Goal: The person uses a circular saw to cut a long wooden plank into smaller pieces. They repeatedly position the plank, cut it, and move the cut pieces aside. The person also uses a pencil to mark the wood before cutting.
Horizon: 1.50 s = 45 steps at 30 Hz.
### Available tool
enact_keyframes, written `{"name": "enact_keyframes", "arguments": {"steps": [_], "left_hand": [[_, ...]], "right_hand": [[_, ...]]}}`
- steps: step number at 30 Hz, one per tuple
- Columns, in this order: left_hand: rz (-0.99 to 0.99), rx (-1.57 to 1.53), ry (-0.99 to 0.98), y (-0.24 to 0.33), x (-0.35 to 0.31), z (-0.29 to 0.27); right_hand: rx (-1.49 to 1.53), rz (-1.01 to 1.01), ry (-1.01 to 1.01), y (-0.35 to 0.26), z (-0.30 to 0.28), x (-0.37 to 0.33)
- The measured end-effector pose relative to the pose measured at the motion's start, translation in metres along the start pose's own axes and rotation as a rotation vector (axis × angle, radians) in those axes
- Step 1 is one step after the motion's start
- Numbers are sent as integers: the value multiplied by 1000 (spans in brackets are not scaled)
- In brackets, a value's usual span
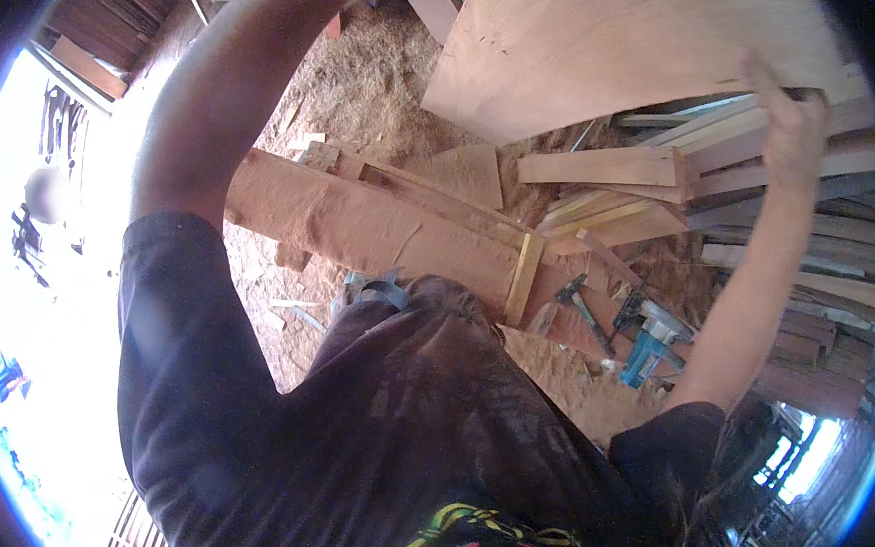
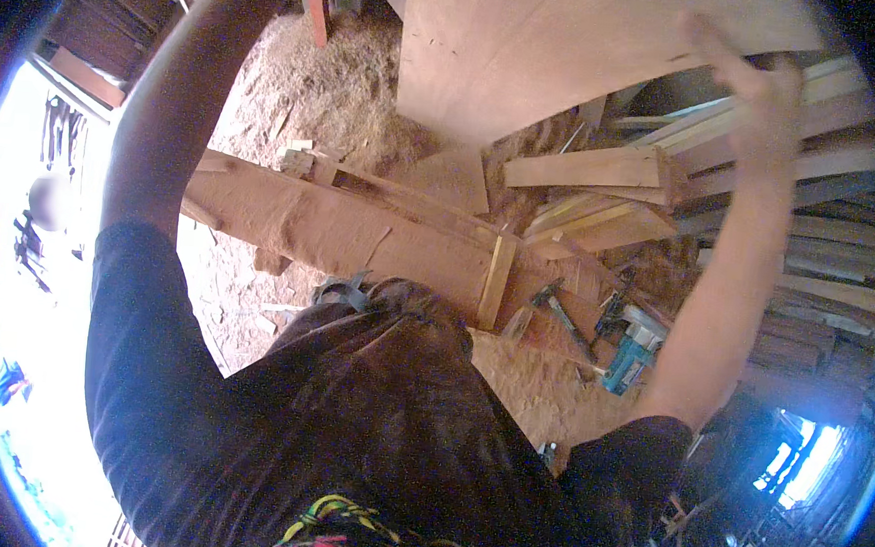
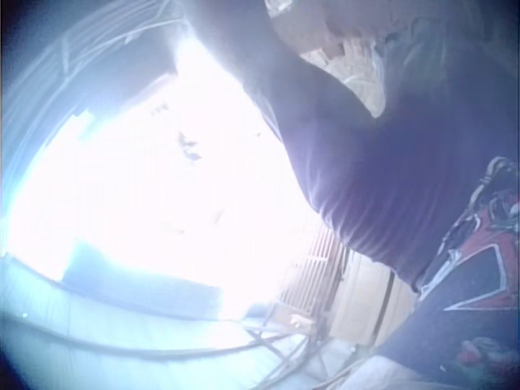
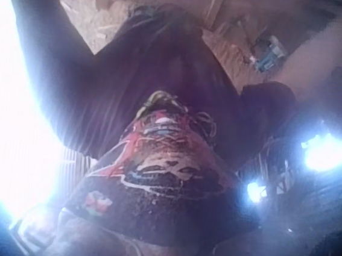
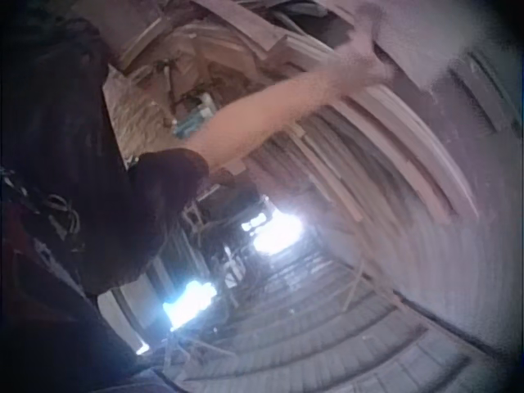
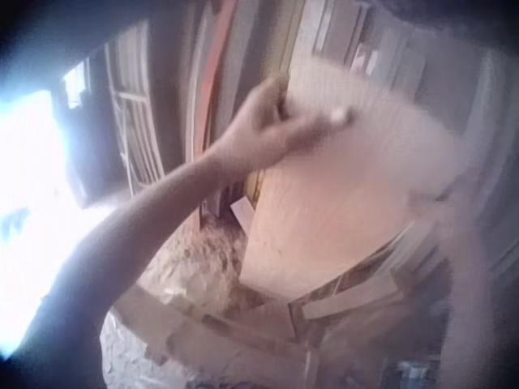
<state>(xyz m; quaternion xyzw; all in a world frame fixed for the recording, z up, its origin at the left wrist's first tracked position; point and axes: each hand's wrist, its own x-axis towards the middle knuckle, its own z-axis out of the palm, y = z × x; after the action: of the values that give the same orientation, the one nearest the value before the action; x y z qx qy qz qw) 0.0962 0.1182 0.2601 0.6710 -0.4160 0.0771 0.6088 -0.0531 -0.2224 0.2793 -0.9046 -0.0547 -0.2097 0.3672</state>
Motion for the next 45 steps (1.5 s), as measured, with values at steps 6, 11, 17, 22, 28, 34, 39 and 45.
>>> {"name": "enact_keyframes", "arguments": {"steps": [6, 11, 17, 22, 28, 34, 39, 45], "left_hand": [[-187, 28, -182, -181, -57, 62], [-491, -66, -240, -274, -100, 108], [-633, 173, -321, -388, -167, 160], [-728, 160, -164, -399, -159, 184], [-828, 172, 48, -376, -217, 230], [-993, 52, 11, -294, -323, 224], [-1065, -42, -9, -244, -357, 204], [-946, -16, -135, -241, -380, 173]], "right_hand": [[69, 199, -119, 112, 119, -18], [-53, 351, -187, 232, 193, -43], [-178, 699, -114, 312, 268, -88], [-98, 701, -102, 312, 262, -47], [253, 599, -9, 328, 282, -16], [198, 695, -174, 267, 291, -117], [247, 878, -195, 189, 266, -290], [262, 1020, -44, 100, 221, -376]]}}
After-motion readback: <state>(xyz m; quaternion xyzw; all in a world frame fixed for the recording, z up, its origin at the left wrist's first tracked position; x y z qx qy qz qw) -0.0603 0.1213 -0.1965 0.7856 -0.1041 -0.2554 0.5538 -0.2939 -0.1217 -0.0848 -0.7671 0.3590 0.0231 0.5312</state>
